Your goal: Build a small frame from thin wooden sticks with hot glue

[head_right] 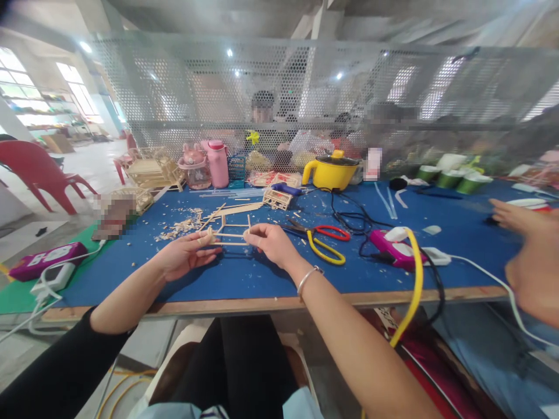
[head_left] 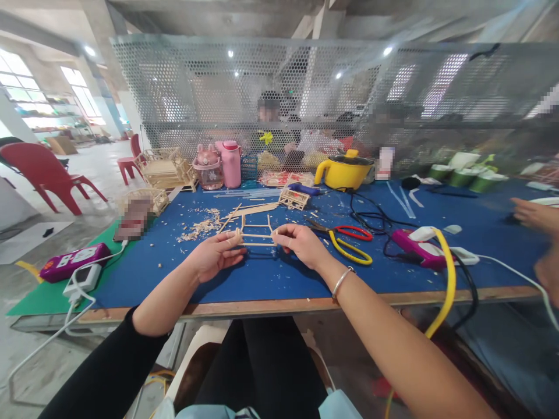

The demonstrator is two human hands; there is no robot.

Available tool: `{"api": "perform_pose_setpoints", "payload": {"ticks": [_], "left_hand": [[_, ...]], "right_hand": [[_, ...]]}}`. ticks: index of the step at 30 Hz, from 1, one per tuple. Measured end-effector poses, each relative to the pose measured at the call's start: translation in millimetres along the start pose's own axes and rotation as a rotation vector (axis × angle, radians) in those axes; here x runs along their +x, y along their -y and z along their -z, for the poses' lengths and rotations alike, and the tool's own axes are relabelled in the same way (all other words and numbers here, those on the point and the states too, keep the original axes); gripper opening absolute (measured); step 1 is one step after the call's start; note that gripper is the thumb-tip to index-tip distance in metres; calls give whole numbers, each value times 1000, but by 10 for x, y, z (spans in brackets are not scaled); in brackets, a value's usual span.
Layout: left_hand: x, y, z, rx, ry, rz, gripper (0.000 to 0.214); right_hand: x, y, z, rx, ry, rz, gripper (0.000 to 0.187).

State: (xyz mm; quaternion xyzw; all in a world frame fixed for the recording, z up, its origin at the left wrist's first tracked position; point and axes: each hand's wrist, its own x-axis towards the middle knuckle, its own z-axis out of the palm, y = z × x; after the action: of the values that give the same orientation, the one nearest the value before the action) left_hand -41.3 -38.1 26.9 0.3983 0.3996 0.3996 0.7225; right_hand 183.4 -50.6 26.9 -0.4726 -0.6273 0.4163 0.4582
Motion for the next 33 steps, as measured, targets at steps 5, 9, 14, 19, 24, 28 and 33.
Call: {"api": "perform_pose_setpoints", "payload": {"ticks": [5,9,14,19,24,28,33], "left_hand": [[-228,213,-113,-166,-98,-65,13],[-338,313,-168,-195,-182,-156,17],[-332,283,-143,-151,-185,-86,20],[-314,294,-119,-175,-194,-130,14],[-324,317,-113,-205,-184,-165,12],[-329,327,-107,-198,-178,-170,12],[-321,337,-109,-209,-239,-194,12]], "right_hand": [[-48,33,-66,49,54,-99,26],[-52,24,-81,104,136,-159,26],[-44,-33,-71,201,170,-249,27],[-69,-1,-92,82,191,-163,27],[-112,43,-107,-38,198,-44,23],[-136,31,-93,-100,216,42,21],[-130,29,-89,-50,259,28,19]]}}
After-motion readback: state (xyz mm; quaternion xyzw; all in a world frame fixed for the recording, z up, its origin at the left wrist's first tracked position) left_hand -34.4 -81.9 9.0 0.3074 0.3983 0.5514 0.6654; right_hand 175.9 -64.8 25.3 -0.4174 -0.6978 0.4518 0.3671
